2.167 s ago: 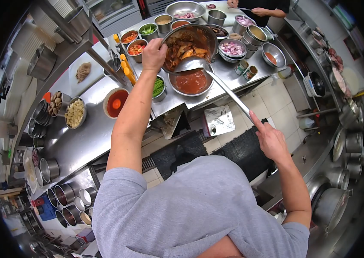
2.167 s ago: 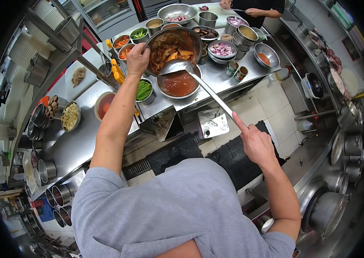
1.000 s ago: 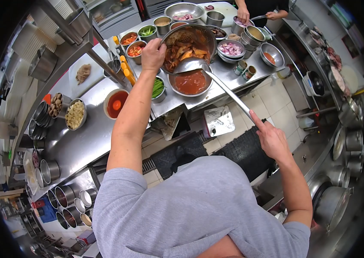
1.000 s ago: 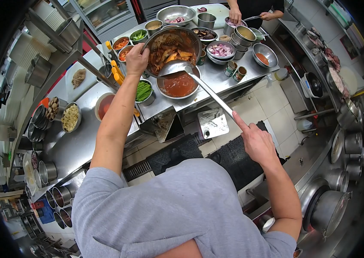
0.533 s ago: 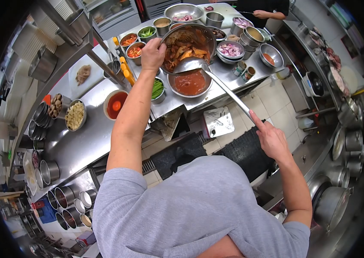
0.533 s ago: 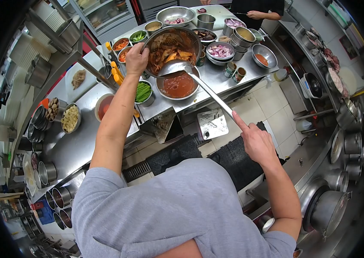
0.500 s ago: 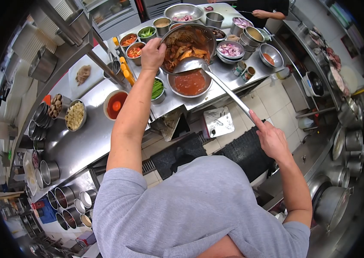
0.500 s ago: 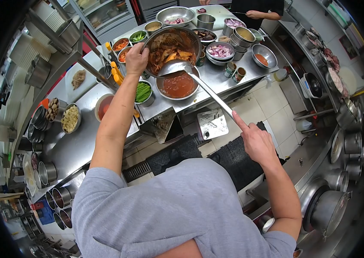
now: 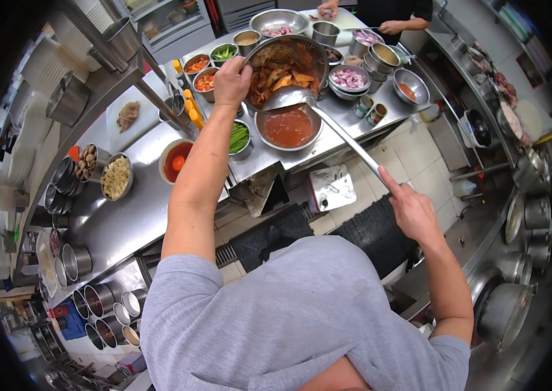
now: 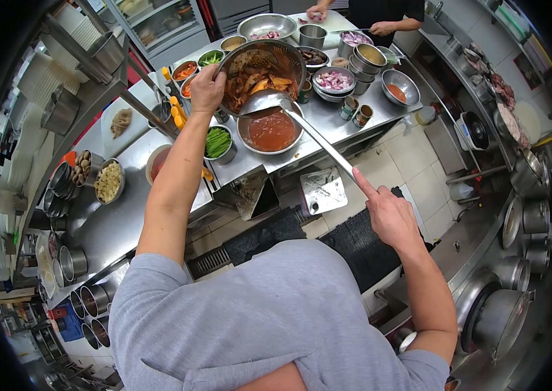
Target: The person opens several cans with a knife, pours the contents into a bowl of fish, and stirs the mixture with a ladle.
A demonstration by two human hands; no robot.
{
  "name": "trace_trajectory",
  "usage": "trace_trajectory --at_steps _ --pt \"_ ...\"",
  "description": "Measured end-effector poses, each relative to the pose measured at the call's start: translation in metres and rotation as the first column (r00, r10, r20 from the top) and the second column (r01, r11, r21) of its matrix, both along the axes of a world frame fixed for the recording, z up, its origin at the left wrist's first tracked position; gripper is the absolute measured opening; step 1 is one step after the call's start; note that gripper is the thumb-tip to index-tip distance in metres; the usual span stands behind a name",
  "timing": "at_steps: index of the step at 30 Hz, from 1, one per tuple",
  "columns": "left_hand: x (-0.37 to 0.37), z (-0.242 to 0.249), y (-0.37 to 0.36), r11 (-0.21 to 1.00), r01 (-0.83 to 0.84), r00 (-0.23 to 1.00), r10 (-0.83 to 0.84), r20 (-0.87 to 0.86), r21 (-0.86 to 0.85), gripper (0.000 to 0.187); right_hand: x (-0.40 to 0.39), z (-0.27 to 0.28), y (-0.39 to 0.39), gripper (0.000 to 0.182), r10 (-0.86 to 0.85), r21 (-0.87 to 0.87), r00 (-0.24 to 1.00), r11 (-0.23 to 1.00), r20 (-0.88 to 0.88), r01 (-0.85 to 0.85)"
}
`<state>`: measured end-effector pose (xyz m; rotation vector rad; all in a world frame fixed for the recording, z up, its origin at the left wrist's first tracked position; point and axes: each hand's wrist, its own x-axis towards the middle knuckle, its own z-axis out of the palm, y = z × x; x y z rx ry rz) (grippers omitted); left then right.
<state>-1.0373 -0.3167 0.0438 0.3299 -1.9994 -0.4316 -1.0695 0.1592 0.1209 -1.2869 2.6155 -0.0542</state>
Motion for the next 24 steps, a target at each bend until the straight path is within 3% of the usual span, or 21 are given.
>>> trace_trajectory --at_steps 24 --pt "-0.002 0.016 -0.004 1.000 -0.002 1.000 0.002 -0.005 -0.028 0.010 -0.003 0.003 0.003 0.074 0.007 -0.054 1.000 0.999 -0.004 -0.007"
